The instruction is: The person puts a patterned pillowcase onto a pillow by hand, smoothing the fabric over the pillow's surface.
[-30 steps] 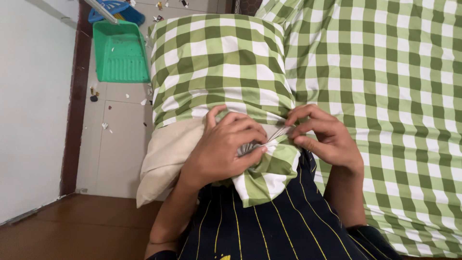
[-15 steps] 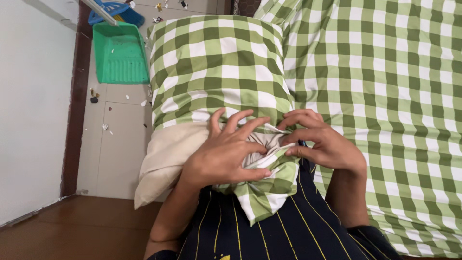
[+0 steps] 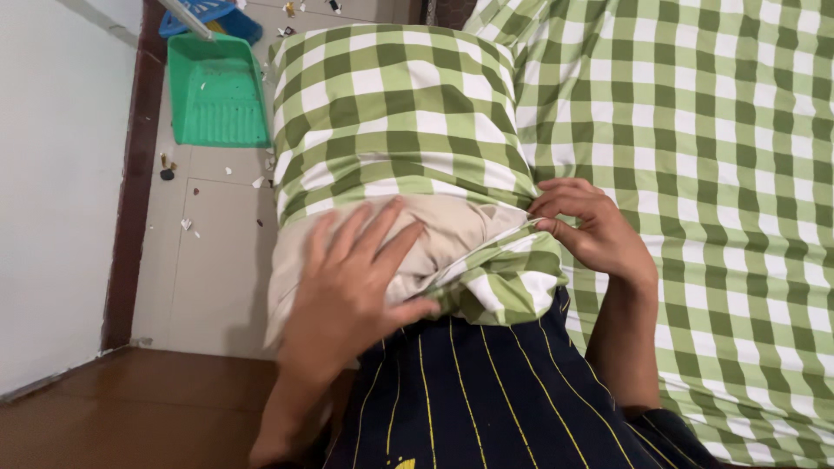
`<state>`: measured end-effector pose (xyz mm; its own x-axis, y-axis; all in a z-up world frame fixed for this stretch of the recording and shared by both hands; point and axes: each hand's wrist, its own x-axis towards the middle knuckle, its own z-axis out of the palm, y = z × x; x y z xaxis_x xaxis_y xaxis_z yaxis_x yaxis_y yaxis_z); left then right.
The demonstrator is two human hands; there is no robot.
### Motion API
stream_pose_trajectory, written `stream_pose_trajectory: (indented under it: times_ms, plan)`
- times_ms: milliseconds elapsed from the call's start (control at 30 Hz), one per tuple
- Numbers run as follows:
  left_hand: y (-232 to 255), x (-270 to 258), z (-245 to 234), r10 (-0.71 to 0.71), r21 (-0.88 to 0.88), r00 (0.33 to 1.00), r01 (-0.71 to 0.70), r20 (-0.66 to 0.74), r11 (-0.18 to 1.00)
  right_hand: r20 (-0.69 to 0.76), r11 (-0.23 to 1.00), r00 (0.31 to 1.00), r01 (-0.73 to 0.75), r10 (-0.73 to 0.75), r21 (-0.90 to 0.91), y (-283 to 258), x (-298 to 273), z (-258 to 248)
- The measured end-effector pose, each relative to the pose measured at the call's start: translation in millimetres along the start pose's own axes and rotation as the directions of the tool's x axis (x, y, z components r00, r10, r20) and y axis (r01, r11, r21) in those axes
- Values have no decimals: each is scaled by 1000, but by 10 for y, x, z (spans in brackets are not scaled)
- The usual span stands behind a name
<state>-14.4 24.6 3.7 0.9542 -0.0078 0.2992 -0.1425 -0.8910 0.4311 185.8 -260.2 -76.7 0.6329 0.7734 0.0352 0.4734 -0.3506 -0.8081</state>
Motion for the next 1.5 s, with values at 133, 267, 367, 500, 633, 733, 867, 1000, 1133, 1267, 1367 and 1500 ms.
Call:
stream_pose_trajectory:
  times_ms: [133,267,367,500,633,733,867,1000,1133,1267,1367,1500]
  plan:
    - [-80,181,110,-67,-105,986,83,156,991,129,982,992,21,3,-189,-158,113,-105]
    - [-147,458,131,-87,-12,931,98,354,995,63,899,979,204,-195,-388,-698,202,-200]
    - [-177,580,84,-99,-1,867,114,488,993,-33,865,894,423,-448,-270,-1210,241,-76]
    - [-279,586,108,-84,16,712,102,697,995,89,745,768,638,-634,-196,-1677,335,437]
    - [-524,322,109,36,-105,856,21,515,994,237,710,737,675,-633,-202,-1559,564,733]
    - [-760,192,129,-111,-338,885,285,453,897,355,702,724,679,-592,-215,-1309,622,795]
    - [-930,163,132,-31,-384,939,169,341,908,493,717,688,676,-532,-170,-1139,696,844]
    - [-1038,172,34,-109,-408,893,305,437,861,601,746,598,666,-530,-4,-1136,974,844]
    - [-1089,152,-139,-139,-377,965,216,221,901,634,723,526,686,-567,76,-1156,1366,924]
    - [-916,1,-279,-165,31,971,173,-171,984,593,736,554,669,-584,100,-1082,1571,819]
    - [-679,-126,-233,-123,28,918,144,-376,989,529,787,650,614,-546,57,-958,1659,784]
    - [-479,-216,-159,-20,29,895,36,-446,999,459,771,683,637,-568,6,-798,1752,761]
